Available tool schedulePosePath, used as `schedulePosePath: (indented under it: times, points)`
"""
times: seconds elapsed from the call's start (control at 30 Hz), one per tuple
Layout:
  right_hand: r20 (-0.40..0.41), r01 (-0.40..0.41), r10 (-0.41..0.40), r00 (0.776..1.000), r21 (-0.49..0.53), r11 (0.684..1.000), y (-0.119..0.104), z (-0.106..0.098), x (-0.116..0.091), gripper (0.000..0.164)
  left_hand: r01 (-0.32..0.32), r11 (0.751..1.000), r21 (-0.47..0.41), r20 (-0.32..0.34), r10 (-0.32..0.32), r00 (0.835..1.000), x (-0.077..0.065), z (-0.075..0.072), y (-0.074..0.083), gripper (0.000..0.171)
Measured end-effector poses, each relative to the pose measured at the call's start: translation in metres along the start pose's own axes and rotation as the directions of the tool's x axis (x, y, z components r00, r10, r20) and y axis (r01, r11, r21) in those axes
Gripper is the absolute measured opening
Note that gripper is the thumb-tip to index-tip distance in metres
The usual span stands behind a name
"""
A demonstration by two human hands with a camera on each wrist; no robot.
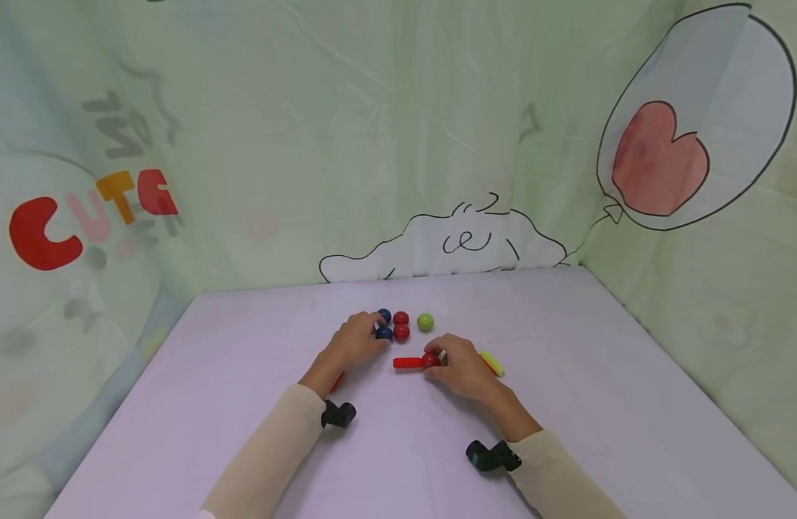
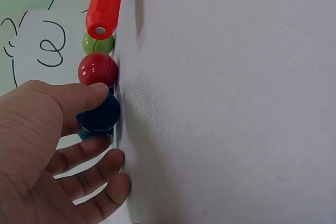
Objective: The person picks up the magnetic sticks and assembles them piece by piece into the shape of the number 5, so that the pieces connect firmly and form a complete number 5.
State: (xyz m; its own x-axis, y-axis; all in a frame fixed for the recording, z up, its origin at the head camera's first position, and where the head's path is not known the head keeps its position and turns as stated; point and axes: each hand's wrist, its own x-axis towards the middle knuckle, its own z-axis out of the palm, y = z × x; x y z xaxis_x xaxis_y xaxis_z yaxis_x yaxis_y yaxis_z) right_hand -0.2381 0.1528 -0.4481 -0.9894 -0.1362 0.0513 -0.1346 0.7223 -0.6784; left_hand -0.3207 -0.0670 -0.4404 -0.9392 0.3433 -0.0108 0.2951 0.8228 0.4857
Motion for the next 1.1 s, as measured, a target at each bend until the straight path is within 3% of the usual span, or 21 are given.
schedulePosePath:
  times: [0.4,0.77,1.1]
  points:
    - [-0.003,0.0,0.0,1.0,-0.005,1.0,0.0,0.0,-0.002,0.038,0.022,0.998,-0.057,0.025,-0.021,0.999,-0.004,-0.001,0.002,0.041]
    - [-0.012,-0.004,0.004,1.0,0.007,1.0,0.002,0.0,0.0,0.038,-0.052,0.994,-0.094,0.005,0.052,0.999,-0.016,-0.007,0.0,0.032]
    - [-0.02,-0.001,0.001,1.0,-0.001,1.0,0.001,0.0,0.0,0.039,-0.038,0.993,-0.115,0.052,0.044,0.998,-0.028,-0.007,0.007,0.031]
